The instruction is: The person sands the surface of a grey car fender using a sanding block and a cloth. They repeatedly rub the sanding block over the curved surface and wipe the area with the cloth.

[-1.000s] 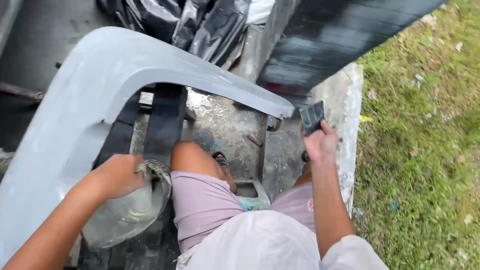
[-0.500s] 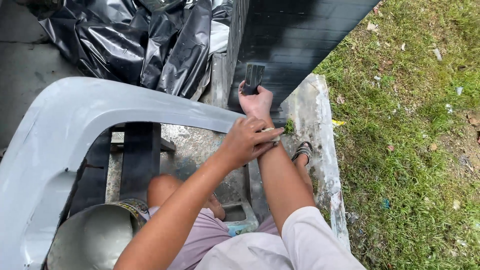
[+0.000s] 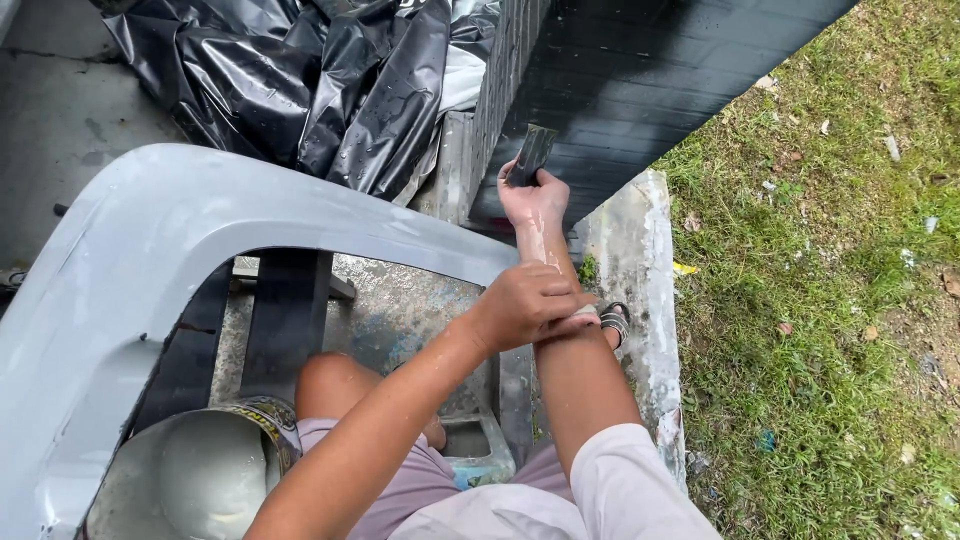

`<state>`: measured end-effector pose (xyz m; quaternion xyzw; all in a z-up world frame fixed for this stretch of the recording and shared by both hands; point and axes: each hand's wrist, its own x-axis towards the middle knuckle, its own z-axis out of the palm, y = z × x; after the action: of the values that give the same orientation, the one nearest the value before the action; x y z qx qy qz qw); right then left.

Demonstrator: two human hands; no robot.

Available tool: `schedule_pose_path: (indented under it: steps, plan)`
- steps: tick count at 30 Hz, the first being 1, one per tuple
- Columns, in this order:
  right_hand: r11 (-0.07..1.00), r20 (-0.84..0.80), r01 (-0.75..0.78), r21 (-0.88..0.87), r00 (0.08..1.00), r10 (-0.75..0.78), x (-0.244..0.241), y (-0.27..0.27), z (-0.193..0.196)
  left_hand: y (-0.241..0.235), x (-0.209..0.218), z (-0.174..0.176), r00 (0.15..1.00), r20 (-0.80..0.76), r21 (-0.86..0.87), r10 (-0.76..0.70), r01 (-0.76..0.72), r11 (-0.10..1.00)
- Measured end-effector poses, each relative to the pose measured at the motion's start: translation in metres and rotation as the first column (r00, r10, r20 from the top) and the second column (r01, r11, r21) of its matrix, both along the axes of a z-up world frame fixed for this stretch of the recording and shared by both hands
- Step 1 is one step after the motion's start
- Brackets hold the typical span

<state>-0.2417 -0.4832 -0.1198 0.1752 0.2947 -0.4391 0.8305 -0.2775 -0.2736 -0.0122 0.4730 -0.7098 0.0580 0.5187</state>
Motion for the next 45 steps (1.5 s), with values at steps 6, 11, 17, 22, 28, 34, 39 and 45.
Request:
schedule_pose_path:
  steps: [6,11,17,22,28,34,39,45]
  plan:
    - [0.987,-0.025,-0.161,-0.030,0.987,0.160,0.013,0.039,0.038,-0.017,0.055,-0.012,0.983,0.062,-0.039,0.175,-0.172,0.984]
    - [0.910,-0.160,-0.375,-0.176,0.923,0.350,0.023,0.053,0.036,-0.005,0.128,-0.017,0.918,0.087,0.026,0.387,-0.390,0.920]
    - [0.088,-0.836,-0.851,-0.518,0.482,-0.261,0.002,0.102,0.061,0.121,0.240,0.065,0.666,-0.460,0.426,0.588,-0.415,0.804]
    - [-0.377,-0.846,-0.911,-0.165,0.327,-0.421,-0.006,0.152,0.052,0.255,0.245,0.116,0.361,-0.599,0.602,0.715,-0.385,0.699]
    - [-0.285,-0.778,-0.931,-0.229,0.351,-0.521,0.000,0.150,0.019,0.339,0.158,0.077,0.625,-0.145,0.876,0.767,-0.278,0.393]
    - [-0.308,-0.709,-0.913,-0.267,0.402,-0.578,0.001,0.147,0.009,0.340,0.127,-0.119,0.878,0.287,0.923,0.382,-0.147,-0.356]
    - [-0.316,-0.708,-0.913,-0.256,0.400,-0.582,-0.003,0.147,0.013,0.329,0.145,-0.231,0.860,0.484,0.754,0.161,-0.316,-0.576]
    - [-0.308,-0.674,-0.915,-0.260,0.400,-0.621,-0.002,0.140,0.002,0.328,0.152,-0.208,0.864,0.465,0.763,0.192,-0.281,-0.582]
